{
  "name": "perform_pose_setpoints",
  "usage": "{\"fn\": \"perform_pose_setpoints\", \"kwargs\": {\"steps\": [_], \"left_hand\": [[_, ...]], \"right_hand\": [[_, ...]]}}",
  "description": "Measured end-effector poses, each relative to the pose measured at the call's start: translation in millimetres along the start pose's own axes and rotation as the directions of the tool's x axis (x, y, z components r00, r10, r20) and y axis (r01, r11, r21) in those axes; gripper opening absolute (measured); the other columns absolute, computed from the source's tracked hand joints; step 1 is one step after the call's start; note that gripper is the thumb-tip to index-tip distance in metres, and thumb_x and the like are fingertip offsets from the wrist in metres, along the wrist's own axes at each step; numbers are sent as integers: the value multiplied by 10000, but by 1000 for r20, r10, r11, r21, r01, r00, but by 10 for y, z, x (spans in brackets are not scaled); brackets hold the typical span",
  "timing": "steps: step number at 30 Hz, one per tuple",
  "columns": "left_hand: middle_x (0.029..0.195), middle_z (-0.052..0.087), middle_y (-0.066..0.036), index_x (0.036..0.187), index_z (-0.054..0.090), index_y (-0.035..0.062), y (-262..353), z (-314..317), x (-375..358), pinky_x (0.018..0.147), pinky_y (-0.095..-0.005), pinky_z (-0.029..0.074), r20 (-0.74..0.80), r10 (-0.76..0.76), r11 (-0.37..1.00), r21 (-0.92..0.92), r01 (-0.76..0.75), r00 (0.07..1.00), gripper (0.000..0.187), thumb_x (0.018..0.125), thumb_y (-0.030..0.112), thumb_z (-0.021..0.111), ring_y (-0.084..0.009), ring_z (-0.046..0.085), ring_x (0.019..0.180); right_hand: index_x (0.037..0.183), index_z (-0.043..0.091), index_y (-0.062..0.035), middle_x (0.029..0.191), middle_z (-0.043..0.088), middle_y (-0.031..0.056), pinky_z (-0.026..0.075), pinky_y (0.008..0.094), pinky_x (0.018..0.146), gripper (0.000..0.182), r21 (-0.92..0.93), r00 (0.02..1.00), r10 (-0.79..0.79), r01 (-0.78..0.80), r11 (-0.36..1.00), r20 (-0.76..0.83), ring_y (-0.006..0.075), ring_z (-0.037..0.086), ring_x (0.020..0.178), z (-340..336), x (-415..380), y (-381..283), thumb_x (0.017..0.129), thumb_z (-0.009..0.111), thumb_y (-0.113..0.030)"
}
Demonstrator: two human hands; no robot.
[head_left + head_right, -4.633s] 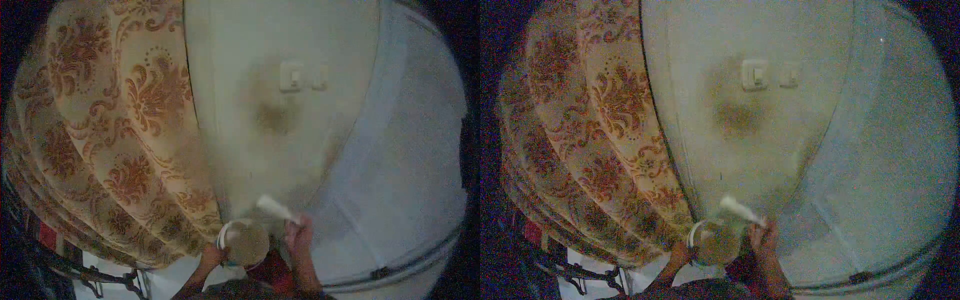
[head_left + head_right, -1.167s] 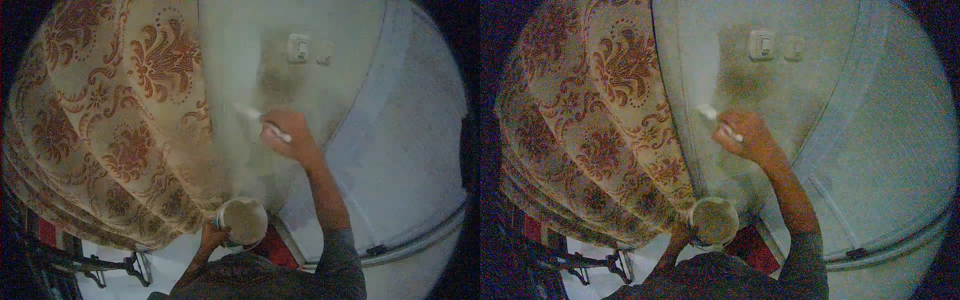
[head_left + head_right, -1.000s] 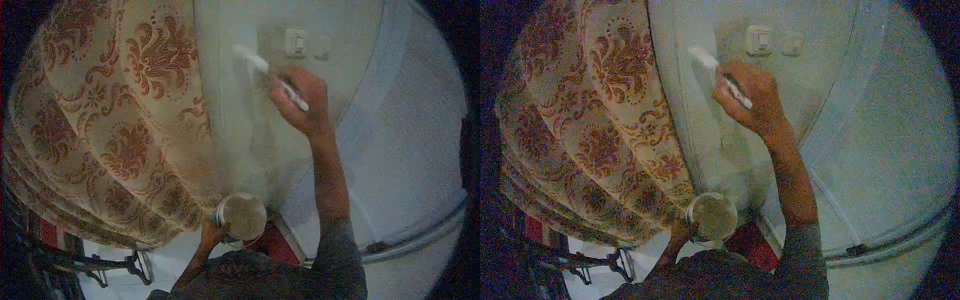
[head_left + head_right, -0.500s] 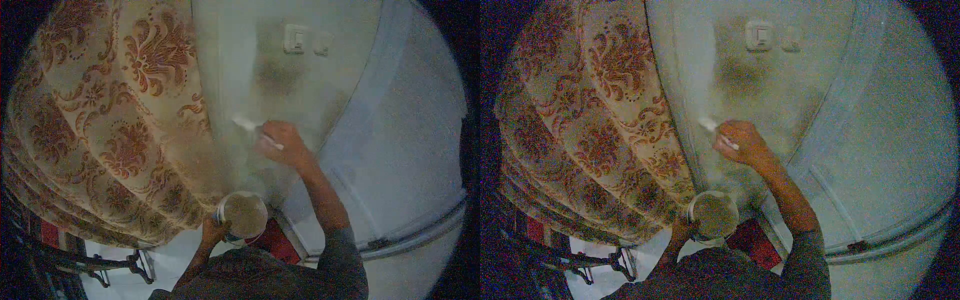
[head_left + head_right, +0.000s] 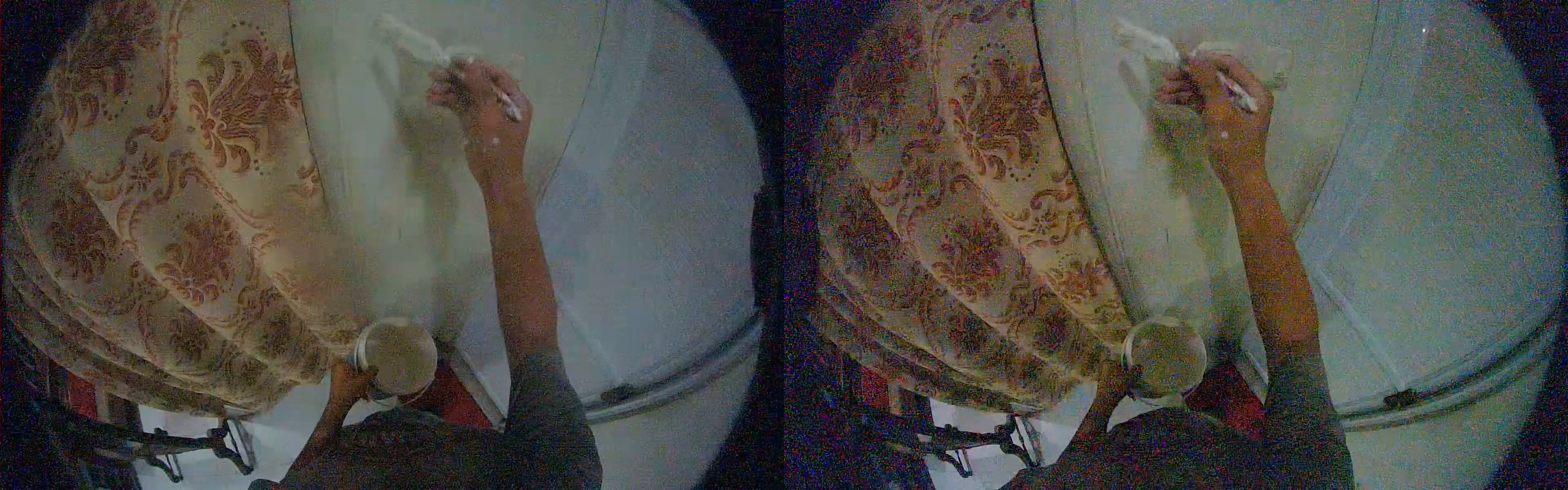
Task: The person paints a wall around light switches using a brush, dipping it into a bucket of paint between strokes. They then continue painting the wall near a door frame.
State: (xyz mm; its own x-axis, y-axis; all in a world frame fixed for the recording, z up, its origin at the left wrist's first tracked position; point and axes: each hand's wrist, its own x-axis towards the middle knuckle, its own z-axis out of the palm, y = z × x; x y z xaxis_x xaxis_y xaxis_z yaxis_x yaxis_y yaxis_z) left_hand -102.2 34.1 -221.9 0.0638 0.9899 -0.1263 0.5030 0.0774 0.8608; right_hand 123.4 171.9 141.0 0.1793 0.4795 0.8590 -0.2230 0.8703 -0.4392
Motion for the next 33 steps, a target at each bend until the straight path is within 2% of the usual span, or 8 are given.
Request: {"fn": "perform_pose_setpoints", "kwargs": {"steps": [2, 8, 11, 14, 18, 24, 30, 33], "left_hand": [[636, 631, -159, 820, 603, -85, -189, 3, 105, 489, -348, 512, 194, 216, 855, 436, -282, 957, 303, 764, 203, 677, -222, 599, 469], [698, 657, -126, 799, 635, -47, -312, 142, 65, 581, -358, 506, 19, -146, 988, 42, 145, 989, 409, 761, 360, 653, -226, 613, 516], [691, 636, -169, 744, 597, -71, -549, 137, 158, 549, -350, 497, 39, 235, 954, 180, -238, 971, 458, 753, 382, 663, -260, 619, 552], [713, 629, -204, 740, 571, -78, -297, 9, 121, 545, -357, 495, 112, 13, 987, 157, -30, 994, 454, 746, 364, 675, -278, 628, 613], [742, 628, -195, 708, 575, -69, -532, 187, 205, 531, -353, 495, -4, 201, 820, 548, -166, 980, 440, 749, 359, 672, -280, 627, 629], [787, 598, -168, 807, 585, -55, -92, 16, 158, 666, -410, 462, 236, -267, 940, 279, 198, 934, 508, 766, 448, 638, -300, 580, 714], [700, 636, -139, 945, 621, -8, -380, 314, 214, 836, -428, 401, 29, 141, 806, 577, -132, 990, 507, 798, 475, 574, -265, 598, 784], [636, 574, -196, 741, 599, -5, -251, 282, 179, 628, -471, 441, -146, 384, 903, 264, -338, 912, 498, 747, 493, 606, -363, 556, 592]], "right_hand": [[987, 567, 57, 866, 636, 186, 559, 334, 654, 238, -11, 1000, -12, 12, 1000, 19, 230, 651, 744, 11, -64, 54, 876, 583, -153], [908, 556, 40, 807, 634, 160, 575, 326, 649, 124, -536, 971, -224, 235, 811, 87, 236, 662, 727, -85, -117, 11, 828, 620, -29], [812, 594, -24, 740, 644, 98, 509, 269, 567, 123, -215, 979, -192, 172, 961, -72, 137, 630, 615, -12, -109, 33, 783, 689, -96], [768, 566, -41, 693, 640, 87, 490, 272, 516, 170, -522, 915, -401, 320, 791, -46, 133, 615, 557, -126, 28, 237, 786, 695, -149], [762, 563, -54, 599, 614, 74, 478, 279, 485, 209, -605, 973, -228, 206, 769, 40, 141, 600, 507, -324, -30, 507, 787, 685, -222], [740, 537, -61, 592, 619, 90, 473, 295, 473, 189, -725, 972, 100, 91, 682, 215, 145, 604, 499, -524, -496, 428, 798, 652, -199], [743, 512, -20, 628, 630, 109, 503, 296, 515, 181, -638, 971, -212, 234, 734, 113, 154, 636, 568, -422, 80, 43, 790, 645, -133], [712, 522, -69, 618, 627, 64, 474, 287, 490, 180, -516, 932, -303, 362, 776, 198, 147, 614, 533, -368, 226, 138, 800, 637, -175]]}}
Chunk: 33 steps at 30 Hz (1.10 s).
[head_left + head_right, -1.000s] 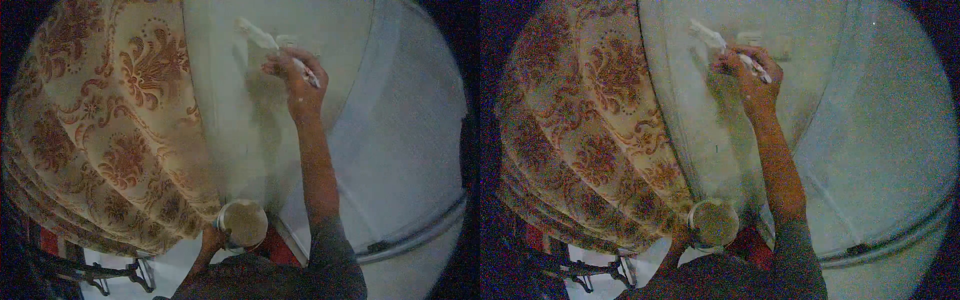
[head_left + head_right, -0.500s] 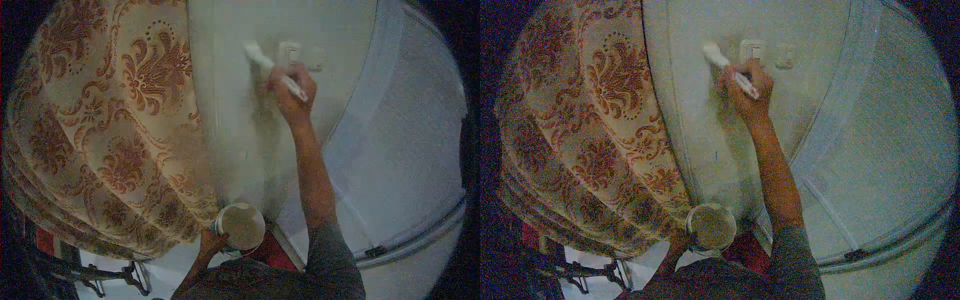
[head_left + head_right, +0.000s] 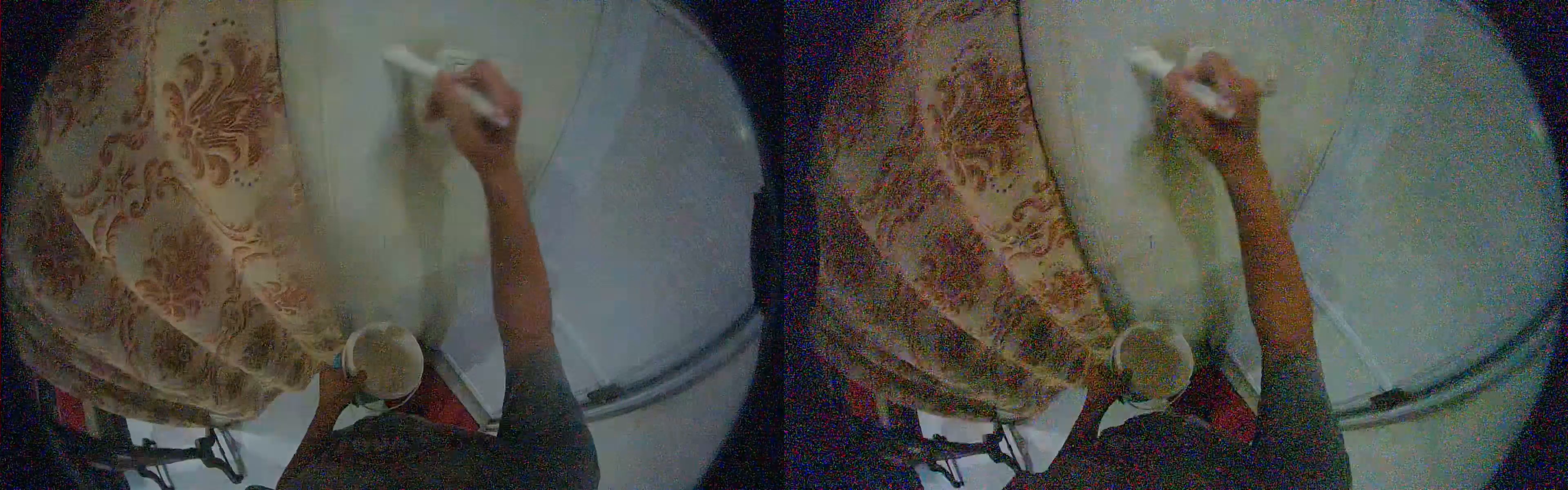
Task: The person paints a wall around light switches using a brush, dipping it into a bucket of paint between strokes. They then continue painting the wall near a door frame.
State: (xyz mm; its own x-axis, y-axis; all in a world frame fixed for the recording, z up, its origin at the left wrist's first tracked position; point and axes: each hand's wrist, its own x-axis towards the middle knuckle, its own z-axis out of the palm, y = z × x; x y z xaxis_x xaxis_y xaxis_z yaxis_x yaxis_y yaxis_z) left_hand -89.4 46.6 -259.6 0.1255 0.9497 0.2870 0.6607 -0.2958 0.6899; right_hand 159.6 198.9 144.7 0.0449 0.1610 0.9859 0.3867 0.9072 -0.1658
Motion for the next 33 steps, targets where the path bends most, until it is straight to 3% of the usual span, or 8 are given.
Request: {"fn": "perform_pose_setpoints", "kwargs": {"steps": [2, 5, 8, 15, 20, 22, 29, 33], "left_hand": [[593, 563, -189, 729, 599, -15, 20, -57, 67, 654, -463, 441, 188, -180, 962, 237, 133, 965, 513, 750, 498, 597, -358, 559, 587], [603, 629, -57, 864, 651, 101, -696, 333, 36, 770, -499, 418, 448, -286, 957, 177, 230, 847, 318, 809, 403, 571, -271, 596, 593], [533, 591, -35, 742, 652, 106, -103, -99, 17, 701, -483, 416, 253, 52, 911, 384, -149, 966, 345, 808, 436, 574, -268, 575, 546], [474, 536, -60, 690, 643, 68, -376, 148, 148, 608, -456, 393, 271, -170, 930, 363, 63, 947, 420, 788, 474, 596, -251, 543, 502], [480, 547, -114, 610, 634, 16, -130, -39, 152, 720, -454, 415, 342, -351, 913, -83, 400, 872, 527, 765, 519, 599, -255, 565, 536], [496, 558, -128, 616, 640, 11, -162, -57, 186, 728, -452, 408, 336, -315, 945, 27, 325, 888, 532, 771, 518, 590, -269, 562, 553], [552, 584, -172, 720, 659, -44, -423, 148, 159, 746, -462, 400, 187, -54, 984, 175, 20, 981, 571, 775, 518, 570, -349, 557, 612], [577, 593, -174, 735, 660, -29, -90, -41, 276, 778, -455, 390, 207, -148, 928, 368, 63, 967, 551, 783, 511, 560, -343, 572, 656]], "right_hand": [[712, 521, -62, 631, 629, 79, 472, 287, 491, 187, -390, 979, -84, 151, 908, 184, 154, 623, 545, 31, -201, 245, 783, 646, -181], [712, 526, -58, 614, 622, 91, 470, 287, 482, 194, -353, 946, 170, -64, 934, 278, 163, 627, 537, -9, -555, 160, 769, 651, -195], [712, 527, -63, 602, 623, 86, 475, 289, 475, 187, -216, 946, 199, -144, 966, 257, 165, 625, 517, -136, -445, 12, 781, 642, -195], [735, 520, -69, 591, 611, 82, 466, 301, 463, 206, -66, 991, 14, -6, 998, 131, 172, 604, 489, 302, 189, 102, 793, 636, -230], [704, 496, -62, 561, 535, 91, 384, 327, 428, 263, -302, 964, -35, 117, 946, 262, 182, 499, 435, 185, -327, 150, 735, 681, -246], [690, 491, -65, 558, 541, 81, 388, 322, 425, 262, -179, 905, 222, -166, 970, 363, 182, 509, 437, 138, -435, 76, 726, 687, -235], [714, 527, -63, 578, 572, 83, 412, 334, 425, 217, 26, 995, 98, -98, 995, 9, 180, 533, 447, 147, 193, -16, 746, 671, -222], [702, 521, -46, 573, 586, 90, 452, 318, 455, 205, -292, 992, -70, 97, 951, 103, 152, 567, 480, 235, -18, 274, 771, 642, -197]]}}
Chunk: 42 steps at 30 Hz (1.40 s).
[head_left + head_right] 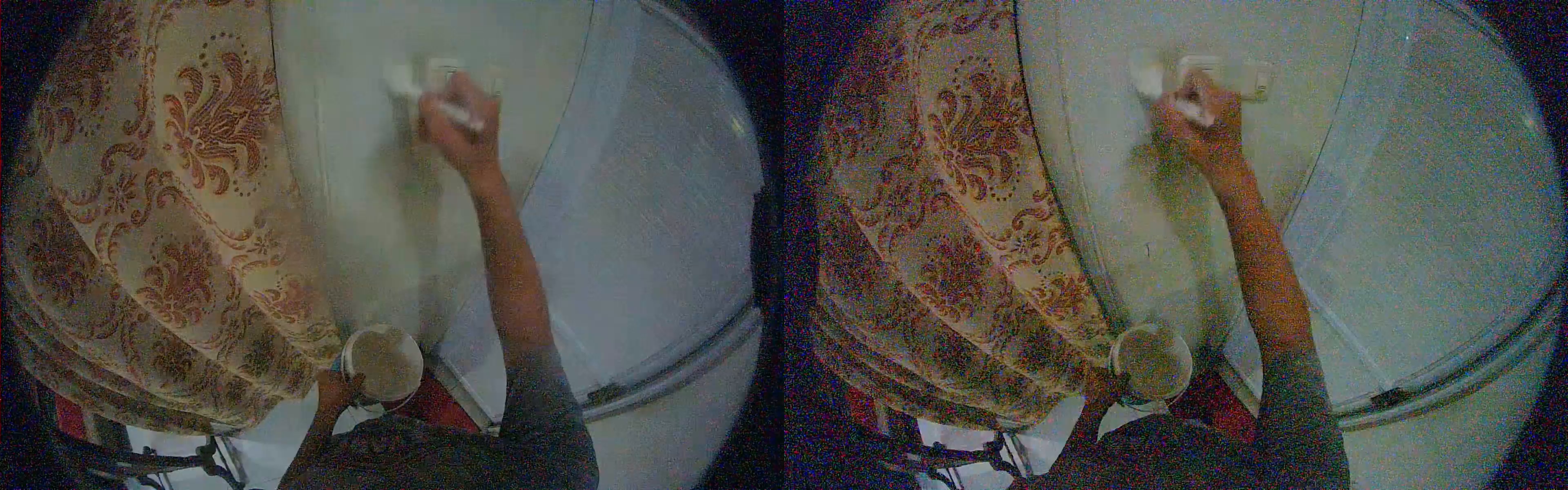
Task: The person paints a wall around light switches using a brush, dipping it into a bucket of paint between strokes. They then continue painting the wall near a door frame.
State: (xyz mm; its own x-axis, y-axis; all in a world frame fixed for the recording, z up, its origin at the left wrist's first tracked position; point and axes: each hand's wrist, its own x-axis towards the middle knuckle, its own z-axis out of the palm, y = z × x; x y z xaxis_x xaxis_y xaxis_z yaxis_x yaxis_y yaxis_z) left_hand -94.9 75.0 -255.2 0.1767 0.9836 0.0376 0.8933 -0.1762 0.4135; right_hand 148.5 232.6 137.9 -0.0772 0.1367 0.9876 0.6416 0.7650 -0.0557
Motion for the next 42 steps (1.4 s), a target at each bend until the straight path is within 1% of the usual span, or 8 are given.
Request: {"fn": "perform_pose_setpoints", "kwargs": {"steps": [3, 7, 9, 11, 14, 17, 25, 42], "left_hand": [[594, 607, -163, 736, 649, -25, 85, -160, -20, 696, -435, 434, 126, -161, 954, -236, 187, 979, 498, 778, 468, 591, -320, 589, 618], [559, 592, -130, 681, 604, -24, -103, 14, -59, 503, -376, 445, -78, 124, 991, -46, -128, 989, 413, 744, 379, 669, -262, 555, 468], [542, 578, -126, 638, 583, -22, -151, 60, -61, 447, -358, 431, -253, 313, 950, 91, -300, 915, 402, 734, 353, 689, -245, 534, 427], [565, 571, -144, 574, 562, -19, -92, 9, -25, 498, -367, 441, 181, -95, 960, -245, 138, 979, 437, 741, 369, 675, -253, 538, 465], [545, 553, -167, 526, 539, -28, 83, -120, -79, 497, -372, 434, 161, -157, 882, -420, 211, 974, 477, 744, 378, 659, -272, 543, 483], [492, 518, -176, 514, 525, -32, 29, 57, -112, 510, -393, 437, -228, 148, 988, 83, -132, 962, 508, 753, 403, 635, -282, 537, 477], [417, 481, -142, 514, 551, -20, -59, 121, -181, 492, -411, 429, -139, 88, 991, -92, -101, 986, 515, 761, 426, 620, -282, 511, 410], [452, 552, -118, 516, 561, -52, 72, 25, -290, 490, -352, 489, -79, -1, 944, -328, -26, 997, 505, 730, 389, 682, -212, 579, 433]], "right_hand": [[686, 507, -34, 536, 585, 86, 473, 298, 452, 213, -5, 988, 33, -32, 999, 151, 116, 593, 480, 9, -481, -68, 781, 627, -182], [675, 497, -44, 530, 588, 81, 468, 295, 442, 210, -15, 906, 178, -187, 982, 383, 123, 584, 450, -67, -787, -87, 786, 625, -169], [677, 494, -44, 539, 595, 79, 468, 291, 443, 209, 37, 926, 208, -231, 972, 315, 121, 589, 464, -169, -790, -52, 791, 626, -158], [679, 490, -44, 548, 602, 77, 467, 286, 445, 208, 98, 940, 235, -266, 959, 248, 120, 594, 479, -299, -495, -257, 797, 627, -148], [698, 497, -45, 570, 617, 76, 470, 280, 458, 189, 70, 980, 198, -199, 977, 26, 120, 606, 514, -305, -121, -384, 804, 628, -132], [707, 498, -54, 569, 615, 71, 470, 278, 469, 191, 266, 983, 183, -178, 947, 6, 121, 609, 534, -138, -115, -274, 806, 631, -150], [707, 516, -61, 543, 599, 57, 483, 293, 465, 193, -14, 884, 307, -323, 946, 354, 142, 617, 506, 6, -1174, -49, 800, 619, -196], [742, 522, -82, 543, 556, 94, 430, 351, 432, 180, -103, 994, 71, -63, 993, 77, 208, 566, 446, 72, -1100, -247, 757, 663, -193]]}}
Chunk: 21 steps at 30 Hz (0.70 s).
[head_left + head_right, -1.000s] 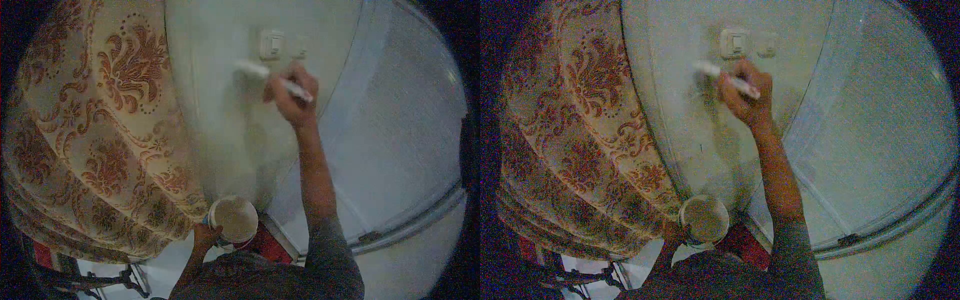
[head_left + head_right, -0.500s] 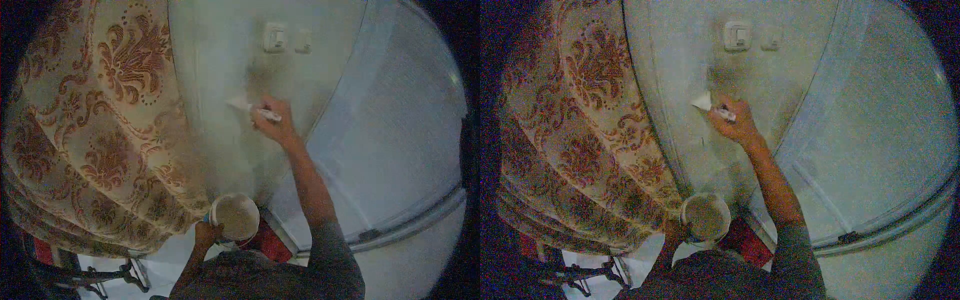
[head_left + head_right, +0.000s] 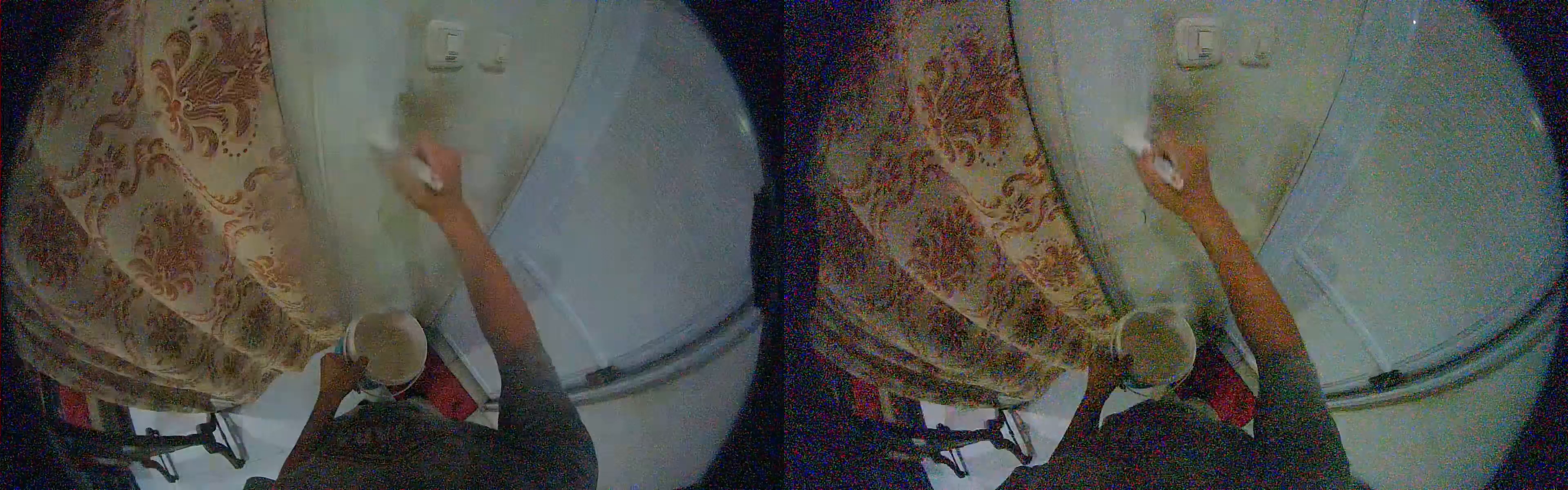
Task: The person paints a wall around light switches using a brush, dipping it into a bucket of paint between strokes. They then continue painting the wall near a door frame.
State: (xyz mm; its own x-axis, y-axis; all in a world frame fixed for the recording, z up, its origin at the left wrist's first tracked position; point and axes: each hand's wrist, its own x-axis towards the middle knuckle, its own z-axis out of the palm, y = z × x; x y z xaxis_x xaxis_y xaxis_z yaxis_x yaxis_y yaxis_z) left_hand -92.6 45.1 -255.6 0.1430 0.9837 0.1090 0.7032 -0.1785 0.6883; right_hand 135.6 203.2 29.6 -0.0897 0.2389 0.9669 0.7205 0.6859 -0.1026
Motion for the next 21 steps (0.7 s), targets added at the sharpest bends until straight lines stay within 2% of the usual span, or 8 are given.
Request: {"fn": "perform_pose_setpoints", "kwargs": {"steps": [3, 5, 8, 11, 15, 18, 20, 21], "left_hand": [[473, 566, -124, 535, 563, -57, 11, -42, -41, 497, -353, 499, 211, -62, 994, 104, 41, 976, 489, 731, 374, 687, -212, 586, 440], [521, 570, -119, 645, 613, -6, -122, 51, -55, 692, -422, 446, 255, -178, 980, -37, 193, 951, 513, 835, 463, 528, -272, 566, 563], [529, 577, -121, 641, 610, -14, 10, -55, -54, 636, -417, 467, 214, -127, 992, 14, 127, 969, 526, 821, 475, 542, -271, 583, 560], [539, 606, -143, 590, 597, -68, 246, -155, -34, 462, -347, 495, 69, -57, 998, -20, 59, 996, 403, 737, 293, 698, -191, 603, 452], [526, 603, -134, 600, 604, -73, 388, -246, -4, 433, -356, 484, 213, -274, 931, -185, 315, 938, 379, 730, 270, 701, -197, 596, 427], [515, 599, -126, 612, 611, -72, 283, -193, 16, 410, -361, 469, 205, -232, 937, -214, 275, 951, 360, 727, 256, 704, -202, 579, 396], [521, 598, -135, 606, 607, -64, 227, -191, -44, 416, -353, 465, -72, 11, 997, -79, -16, 997, 369, 735, 267, 703, -197, 581, 413], [521, 598, -135, 606, 607, -64, 246, -194, -81, 416, -353, 465, -58, 1, 997, -81, -6, 998, 369, 735, 267, 703, -197, 581, 413]], "right_hand": [[759, 534, -88, 555, 564, 91, 437, 348, 442, 170, 150, 965, 108, -147, 978, 241, 204, 567, 455, -105, -311, -43, 748, 670, -190], [767, 534, -86, 568, 570, 91, 443, 342, 452, 169, 168, 915, 229, -296, 940, 333, 205, 572, 472, -202, -295, -23, 748, 669, -186], [760, 535, -86, 595, 580, 87, 449, 344, 458, 159, 340, 963, 251, -270, 901, 101, 204, 573, 479, -348, 99, -178, 756, 662, -182], [771, 527, -86, 618, 589, 83, 454, 354, 459, 161, 174, 993, 94, -79, 982, -76, 222, 589, 487, -246, 304, -161, 767, 654, -183], [789, 512, -85, 640, 591, 92, 456, 360, 460, 171, 124, 988, 139, -148, 981, 73, 249, 596, 495, 93, -136, -79, 772, 651, -184], [807, 497, -80, 600, 572, 105, 456, 360, 459, 185, 102, 980, 131, -147, 984, 152, 265, 583, 482, 230, -596, -92, 775, 643, -189], [783, 499, -88, 557, 558, 104, 453, 365, 450, 189, 141, 914, 237, -296, 945, 329, 256, 570, 459, 159, -730, -181, 761, 654, -195], [783, 499, -88, 557, 558, 104, 453, 365, 450, 189, 137, 908, 249, -309, 941, 338, 256, 570, 459, 97, -731, -222, 761, 654, -195]]}}
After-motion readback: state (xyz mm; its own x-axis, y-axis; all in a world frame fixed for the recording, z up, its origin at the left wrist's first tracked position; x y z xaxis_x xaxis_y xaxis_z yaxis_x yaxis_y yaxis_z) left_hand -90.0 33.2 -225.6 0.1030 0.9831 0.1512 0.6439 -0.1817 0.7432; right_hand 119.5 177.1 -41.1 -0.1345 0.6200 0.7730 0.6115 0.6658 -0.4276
